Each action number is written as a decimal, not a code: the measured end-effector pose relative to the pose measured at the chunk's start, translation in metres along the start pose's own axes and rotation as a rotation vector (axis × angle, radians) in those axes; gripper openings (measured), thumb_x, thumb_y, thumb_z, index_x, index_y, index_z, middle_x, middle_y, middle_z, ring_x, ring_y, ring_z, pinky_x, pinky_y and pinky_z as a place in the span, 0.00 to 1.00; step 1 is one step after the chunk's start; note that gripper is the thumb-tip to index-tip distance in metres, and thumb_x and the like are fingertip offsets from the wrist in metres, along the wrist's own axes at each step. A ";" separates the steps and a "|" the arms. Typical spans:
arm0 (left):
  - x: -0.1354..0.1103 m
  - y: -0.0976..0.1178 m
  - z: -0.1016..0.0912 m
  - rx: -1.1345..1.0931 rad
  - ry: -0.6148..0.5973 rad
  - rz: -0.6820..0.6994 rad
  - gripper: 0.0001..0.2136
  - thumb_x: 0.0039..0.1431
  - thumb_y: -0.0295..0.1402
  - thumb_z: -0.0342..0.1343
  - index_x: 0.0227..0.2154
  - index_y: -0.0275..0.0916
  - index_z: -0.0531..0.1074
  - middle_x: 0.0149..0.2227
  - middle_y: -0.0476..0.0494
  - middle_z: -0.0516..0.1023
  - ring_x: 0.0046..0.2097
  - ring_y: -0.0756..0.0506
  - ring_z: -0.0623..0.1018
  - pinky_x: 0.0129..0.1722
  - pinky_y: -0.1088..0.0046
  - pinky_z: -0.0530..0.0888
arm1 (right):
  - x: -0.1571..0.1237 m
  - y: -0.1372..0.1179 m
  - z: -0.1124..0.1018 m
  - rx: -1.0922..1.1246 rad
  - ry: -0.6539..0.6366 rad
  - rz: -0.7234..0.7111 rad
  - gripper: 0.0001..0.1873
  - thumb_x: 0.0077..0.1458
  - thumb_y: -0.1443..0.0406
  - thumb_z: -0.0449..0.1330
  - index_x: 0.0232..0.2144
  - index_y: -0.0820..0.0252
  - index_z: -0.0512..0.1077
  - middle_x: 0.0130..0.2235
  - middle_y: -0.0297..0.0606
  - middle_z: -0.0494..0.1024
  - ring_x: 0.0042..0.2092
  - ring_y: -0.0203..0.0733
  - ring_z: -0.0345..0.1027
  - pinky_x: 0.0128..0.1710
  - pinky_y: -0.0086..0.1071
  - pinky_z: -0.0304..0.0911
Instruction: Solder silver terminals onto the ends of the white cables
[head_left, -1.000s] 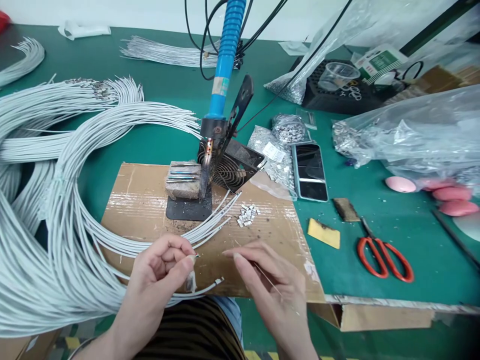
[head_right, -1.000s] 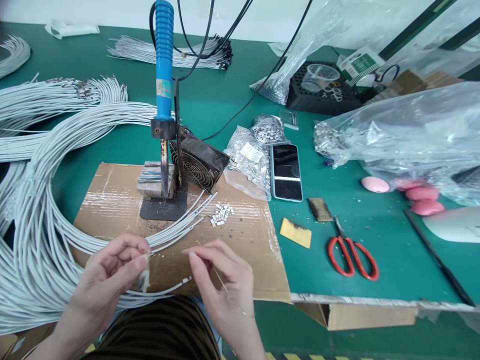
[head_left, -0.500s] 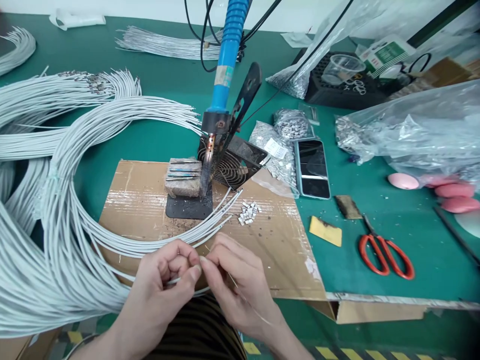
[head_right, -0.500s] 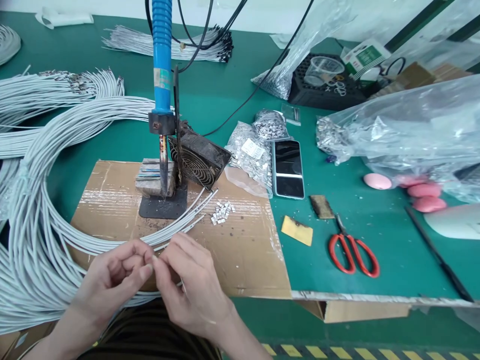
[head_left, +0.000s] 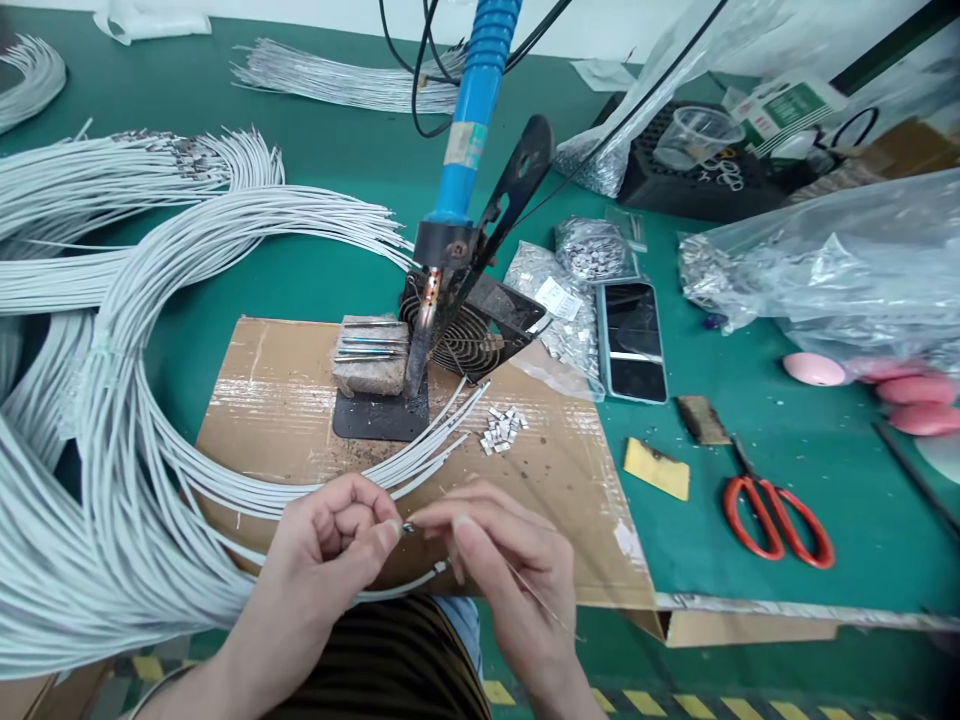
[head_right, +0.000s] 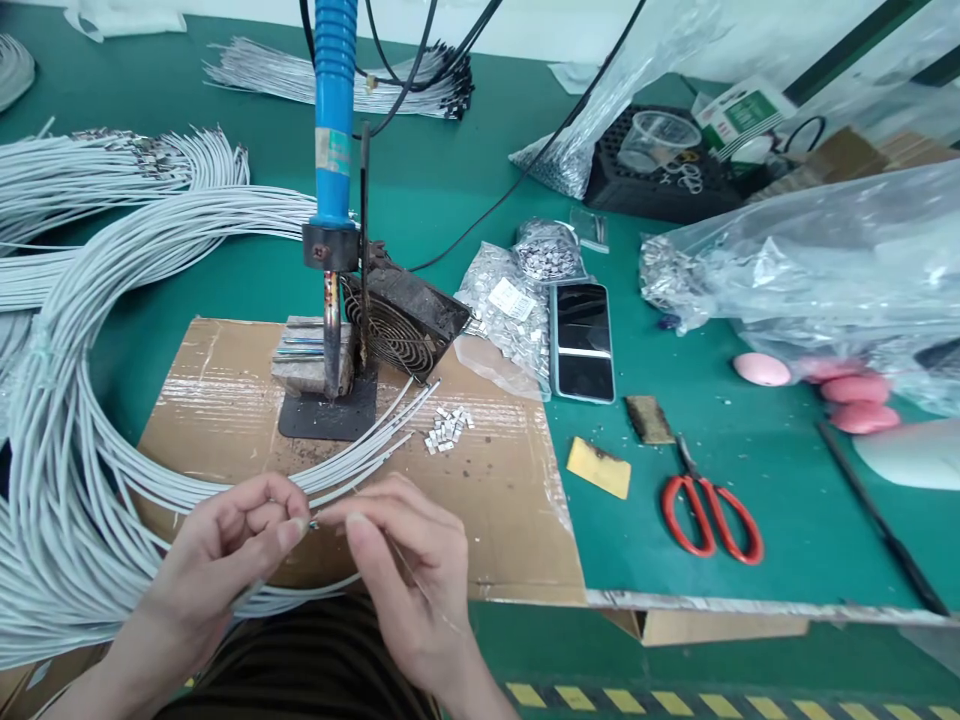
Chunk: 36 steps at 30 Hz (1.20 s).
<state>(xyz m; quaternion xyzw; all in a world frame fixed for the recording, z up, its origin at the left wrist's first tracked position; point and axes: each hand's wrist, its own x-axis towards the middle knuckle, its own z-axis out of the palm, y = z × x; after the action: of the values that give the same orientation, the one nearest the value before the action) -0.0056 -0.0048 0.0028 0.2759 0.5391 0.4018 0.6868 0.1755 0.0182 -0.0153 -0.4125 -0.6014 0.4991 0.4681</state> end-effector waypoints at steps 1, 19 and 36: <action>0.000 0.000 0.000 0.003 0.009 -0.003 0.16 0.63 0.45 0.66 0.30 0.39 0.73 0.20 0.60 0.57 0.25 0.52 0.49 0.24 0.76 0.49 | 0.000 0.002 -0.001 0.018 0.042 0.012 0.16 0.72 0.61 0.57 0.42 0.48 0.86 0.32 0.35 0.82 0.32 0.38 0.71 0.33 0.30 0.67; 0.007 0.017 0.012 -0.041 0.227 -0.009 0.15 0.49 0.42 0.74 0.28 0.37 0.76 0.19 0.58 0.61 0.24 0.54 0.53 0.25 0.76 0.48 | 0.011 0.045 -0.072 -0.491 0.464 0.238 0.09 0.54 0.57 0.71 0.30 0.57 0.84 0.27 0.34 0.77 0.27 0.39 0.65 0.30 0.34 0.60; 0.011 0.004 0.008 0.062 0.148 0.085 0.13 0.62 0.43 0.67 0.32 0.38 0.76 0.20 0.58 0.63 0.23 0.54 0.55 0.22 0.77 0.50 | 0.006 0.043 -0.038 -0.315 0.594 0.173 0.11 0.57 0.58 0.71 0.38 0.59 0.79 0.32 0.39 0.85 0.31 0.43 0.81 0.34 0.36 0.79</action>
<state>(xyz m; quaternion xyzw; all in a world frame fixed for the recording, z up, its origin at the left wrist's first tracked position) 0.0021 0.0067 0.0024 0.2890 0.5883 0.4330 0.6188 0.2125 0.0395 -0.0540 -0.6563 -0.4715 0.2959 0.5093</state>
